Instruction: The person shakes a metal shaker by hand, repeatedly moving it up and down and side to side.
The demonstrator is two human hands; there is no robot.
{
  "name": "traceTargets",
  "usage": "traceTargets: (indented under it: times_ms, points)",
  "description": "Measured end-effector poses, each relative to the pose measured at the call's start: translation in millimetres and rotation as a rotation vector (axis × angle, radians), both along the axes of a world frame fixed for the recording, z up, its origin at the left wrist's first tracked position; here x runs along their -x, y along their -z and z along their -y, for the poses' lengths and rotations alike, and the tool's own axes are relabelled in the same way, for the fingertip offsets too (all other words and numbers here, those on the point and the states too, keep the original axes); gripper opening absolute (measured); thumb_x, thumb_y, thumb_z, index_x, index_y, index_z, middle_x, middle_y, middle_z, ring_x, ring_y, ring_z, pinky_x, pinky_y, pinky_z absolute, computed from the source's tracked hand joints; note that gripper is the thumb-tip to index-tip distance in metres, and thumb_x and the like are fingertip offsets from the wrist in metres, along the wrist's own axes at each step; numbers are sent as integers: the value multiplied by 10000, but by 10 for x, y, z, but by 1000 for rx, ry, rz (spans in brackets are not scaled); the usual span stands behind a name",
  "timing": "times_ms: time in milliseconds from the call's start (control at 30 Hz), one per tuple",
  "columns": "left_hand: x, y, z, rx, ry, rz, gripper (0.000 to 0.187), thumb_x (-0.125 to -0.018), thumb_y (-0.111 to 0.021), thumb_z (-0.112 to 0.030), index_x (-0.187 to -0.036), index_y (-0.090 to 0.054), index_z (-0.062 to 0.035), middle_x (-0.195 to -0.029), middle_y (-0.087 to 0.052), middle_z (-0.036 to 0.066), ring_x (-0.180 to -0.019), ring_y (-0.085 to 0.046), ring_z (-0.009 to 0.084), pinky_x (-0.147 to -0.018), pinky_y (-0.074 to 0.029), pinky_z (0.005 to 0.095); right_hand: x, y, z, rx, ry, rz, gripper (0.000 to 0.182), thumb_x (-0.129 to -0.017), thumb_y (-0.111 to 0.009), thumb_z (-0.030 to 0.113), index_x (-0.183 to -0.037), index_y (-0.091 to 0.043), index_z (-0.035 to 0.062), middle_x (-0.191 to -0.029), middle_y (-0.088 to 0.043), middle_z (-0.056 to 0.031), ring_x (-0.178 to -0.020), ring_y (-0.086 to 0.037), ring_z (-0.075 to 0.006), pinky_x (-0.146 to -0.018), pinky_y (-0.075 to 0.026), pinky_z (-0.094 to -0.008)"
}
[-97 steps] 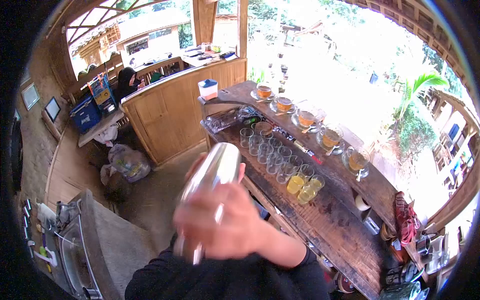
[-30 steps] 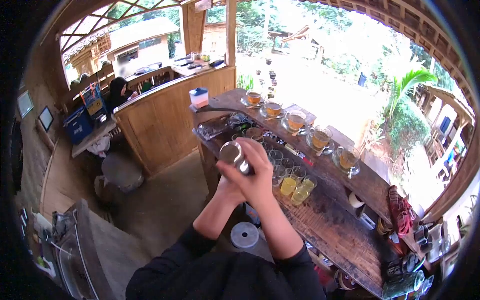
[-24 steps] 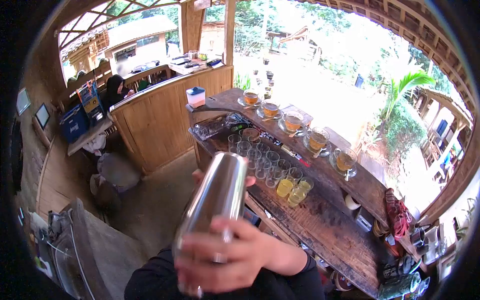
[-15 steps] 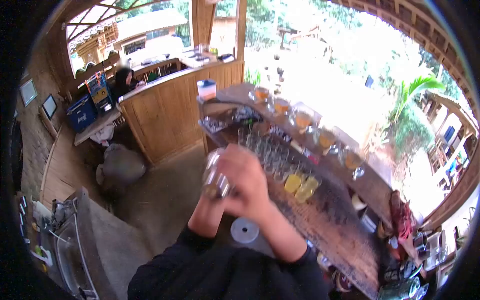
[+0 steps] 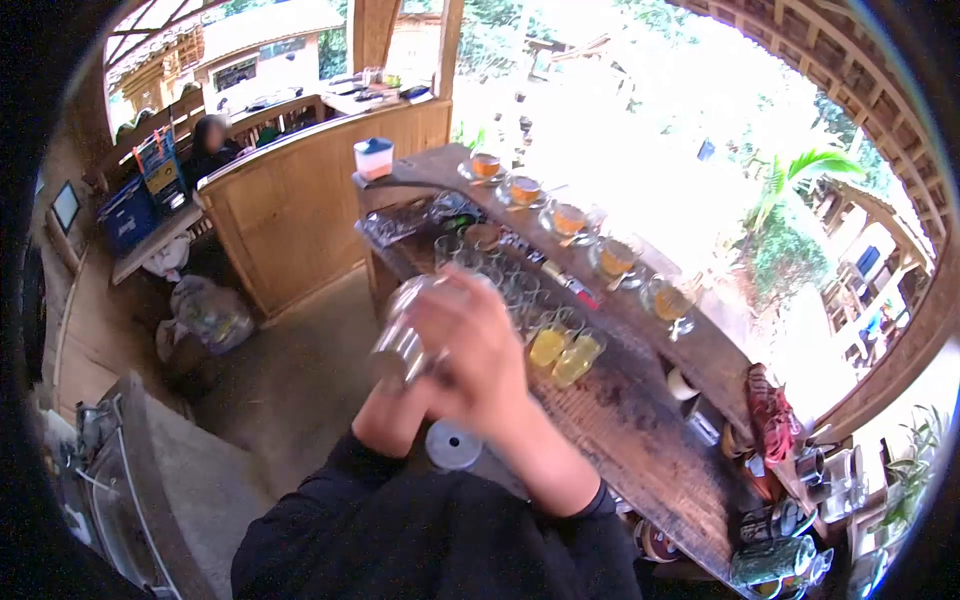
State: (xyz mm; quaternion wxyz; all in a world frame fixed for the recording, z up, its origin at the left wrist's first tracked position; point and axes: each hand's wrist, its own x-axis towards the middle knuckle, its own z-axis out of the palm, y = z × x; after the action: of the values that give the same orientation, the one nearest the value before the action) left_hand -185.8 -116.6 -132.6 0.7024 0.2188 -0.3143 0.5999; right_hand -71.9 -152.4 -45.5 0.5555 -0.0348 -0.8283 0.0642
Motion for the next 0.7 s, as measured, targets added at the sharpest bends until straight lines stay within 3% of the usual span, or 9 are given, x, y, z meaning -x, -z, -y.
traceTargets:
  times_ms: [67, 200, 300, 333, 400, 467, 533, 600, 700]
  points:
    - [174, -557, 393, 246, 355, -394, 543, -932, -455, -454, -1320, -378, -81, -1196, -513, 123, -1117, -547, 296, -889, -516, 398, -220, -125, 328, -409, 33, 161, 244, -783, -646, 224, -1010, -635, 136, -1124, -632, -56, -1066, -598, -256, -941, -416, -486]
    - [-52, -610, 392, -152, -341, -236, 606, -908, -445, -531, -1295, -430, -64, -1177, -556, 187, -1027, -595, 350, -792, -555, 428, -139, -81, 452, -603, -225, -141, 177, -788, -638, 217, -957, -626, 168, -1102, -638, -16, -1061, -601, -267, -927, -420, -486]
    - [144, -262, -14, 246, 90, -443, 546, -919, -409, -515, -1214, -492, -63, -1162, -565, 166, -995, -606, 291, -858, -513, 449, -75, -59, 75, -347, 47, 47, 307, -743, -682, 271, -1000, -591, 130, -1086, -631, -84, -1039, -598, -292, -891, -442, -458]
    - [109, -53, -93, 82, -792, -866, 476, -939, -394, -442, -1185, -516, -53, -1150, -574, 144, -980, -605, 260, -905, -484, 432, -19, 46, -192, -160, 11, 13, 346, -713, -707, 232, -1004, -598, 78, -1077, -613, -146, -1050, -574, -335, -878, -453, -455]
    - [9, -152, -75, 618, 61, -155, 411, -954, -382, -379, -1142, -539, -50, -1120, -585, 114, -1000, -595, 254, -919, -479, 405, 66, 48, -260, 154, 119, -125, 436, -677, -706, 239, -1043, -590, 32, -1107, -592, -169, -1048, -556, -372, -902, -436, -498]
    - [10, 274, -383, 359, 134, -100, 403, -956, -421, -351, -1229, -480, -61, -1145, -567, 132, -1041, -583, 261, -902, -497, 405, -53, -113, -35, -46, 95, -44, 443, -668, -714, 277, -1027, -600, 45, -1093, -612, -145, -1051, -563, -360, -886, -441, -483]
    - [103, -660, 357, 191, 281, -376, 525, -945, -435, -422, -1317, -399, -53, -1198, -542, 165, -1080, -574, 275, -849, -531, 412, -144, -184, 330, -351, -24, -19, 308, -701, -659, 112, -1006, -621, 127, -1115, -630, -29, -1063, -590, -305, -933, -415, -467]
    - [73, -633, 393, -44, -142, -393, 638, -920, -439, -515, -1348, -377, -47, -1212, -539, 195, -1073, -586, 294, -795, -555, 414, -39, -43, 475, -618, -225, -197, 181, -803, -604, 170, -977, -629, 212, -1114, -637, 60, -1067, -602, -262, -966, -373, -481]
    - [128, -617, 306, 50, -91, -377, 636, -909, -434, -549, -1287, -448, -38, -1172, -562, 204, -1019, -610, 305, -786, -558, 413, -111, 14, 347, -627, -108, -126, 231, -775, -657, 196, -1004, -626, 199, -1134, -626, 4, -1089, -587, -262, -975, -376, -468]
